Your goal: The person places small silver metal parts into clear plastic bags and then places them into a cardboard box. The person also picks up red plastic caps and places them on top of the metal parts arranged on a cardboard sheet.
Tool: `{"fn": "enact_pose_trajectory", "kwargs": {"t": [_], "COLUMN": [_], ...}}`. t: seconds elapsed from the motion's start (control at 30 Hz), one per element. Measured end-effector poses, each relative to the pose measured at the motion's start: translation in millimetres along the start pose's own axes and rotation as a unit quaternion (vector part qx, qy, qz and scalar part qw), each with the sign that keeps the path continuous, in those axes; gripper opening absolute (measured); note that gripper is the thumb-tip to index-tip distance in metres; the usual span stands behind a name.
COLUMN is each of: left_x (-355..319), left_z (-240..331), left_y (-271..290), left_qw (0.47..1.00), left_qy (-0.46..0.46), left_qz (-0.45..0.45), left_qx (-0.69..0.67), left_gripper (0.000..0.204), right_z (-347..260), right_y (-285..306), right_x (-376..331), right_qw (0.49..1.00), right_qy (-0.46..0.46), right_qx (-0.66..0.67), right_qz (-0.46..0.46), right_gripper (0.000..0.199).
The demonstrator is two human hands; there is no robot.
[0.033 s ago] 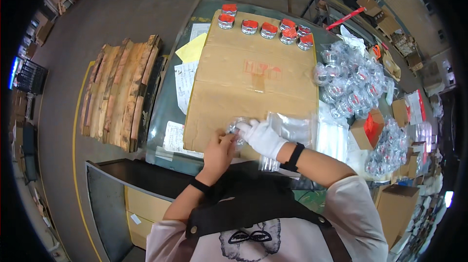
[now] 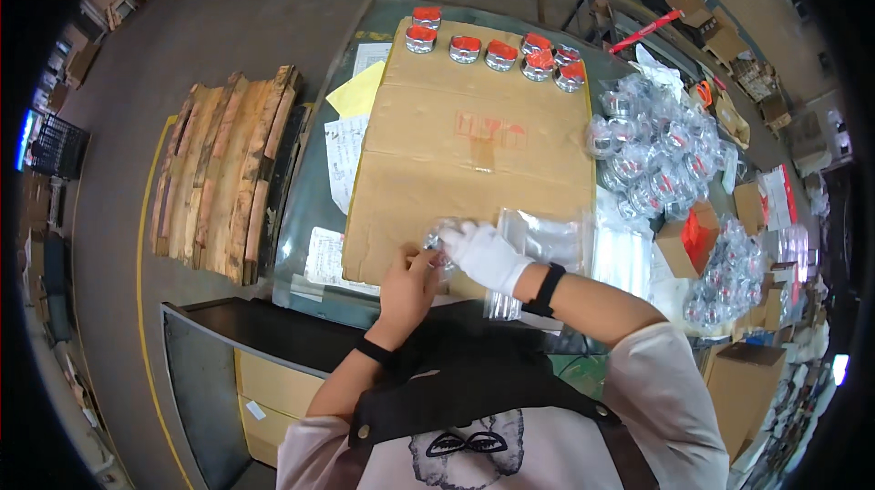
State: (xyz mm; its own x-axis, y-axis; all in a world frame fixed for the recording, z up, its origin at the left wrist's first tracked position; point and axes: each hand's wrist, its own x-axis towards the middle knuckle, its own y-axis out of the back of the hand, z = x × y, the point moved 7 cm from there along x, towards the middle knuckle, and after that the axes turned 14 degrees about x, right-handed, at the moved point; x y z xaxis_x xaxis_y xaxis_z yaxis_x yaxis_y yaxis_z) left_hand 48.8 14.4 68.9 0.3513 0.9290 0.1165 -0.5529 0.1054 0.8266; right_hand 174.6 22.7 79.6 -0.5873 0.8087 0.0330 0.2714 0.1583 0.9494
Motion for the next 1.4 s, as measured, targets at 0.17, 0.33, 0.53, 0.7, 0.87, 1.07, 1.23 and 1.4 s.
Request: {"fn": "enact_pose_trajectory", "kwargs": {"t": [0.17, 0.33, 0.53, 0.7, 0.87, 1.07, 1.23, 1.4], "left_x": [3, 13, 52, 41, 42, 30, 36, 55], "left_z": [-12, -55, 125, 183, 200, 164, 183, 139], "left_y": [-37, -30, -7, -125, -162, -175, -118, -49], "left_qw": [0.997, 0.984, 0.973, 0.984, 0.990, 0.990, 0.989, 0.972], "left_qy": [-0.001, 0.078, 0.048, -0.069, -0.093, -0.014, -0.039, -0.004], "left_qz": [-0.066, 0.030, 0.017, -0.162, -0.094, -0.133, -0.108, -0.077], "left_qx": [0.047, -0.154, -0.226, -0.015, 0.044, 0.045, -0.090, -0.220], "left_gripper": [0.030, 0.034, 0.030, 0.023, 0.047, 0.022, 0.008, 0.030], "right_z": [7, 26, 99, 184, 304, 201, 126, 111], "right_y": [8, -2, 89, 219, 206, 235, 97, 72], "right_x": [5, -17, -287, -578, -734, -519, -272, -165], "right_qw": [0.972, 0.920, 0.841, 0.679, 0.595, 0.706, 0.820, 0.705], "right_qy": [-0.112, -0.190, -0.313, -0.468, -0.722, -0.435, -0.334, -0.337], "right_qx": [0.206, 0.319, 0.340, -0.123, -0.113, 0.100, 0.406, 0.574], "right_qz": [0.033, 0.128, 0.283, 0.552, 0.333, 0.550, 0.226, 0.246], "right_gripper": [0.020, 0.022, 0.031, 0.014, 0.018, 0.027, 0.057, 0.025]}}
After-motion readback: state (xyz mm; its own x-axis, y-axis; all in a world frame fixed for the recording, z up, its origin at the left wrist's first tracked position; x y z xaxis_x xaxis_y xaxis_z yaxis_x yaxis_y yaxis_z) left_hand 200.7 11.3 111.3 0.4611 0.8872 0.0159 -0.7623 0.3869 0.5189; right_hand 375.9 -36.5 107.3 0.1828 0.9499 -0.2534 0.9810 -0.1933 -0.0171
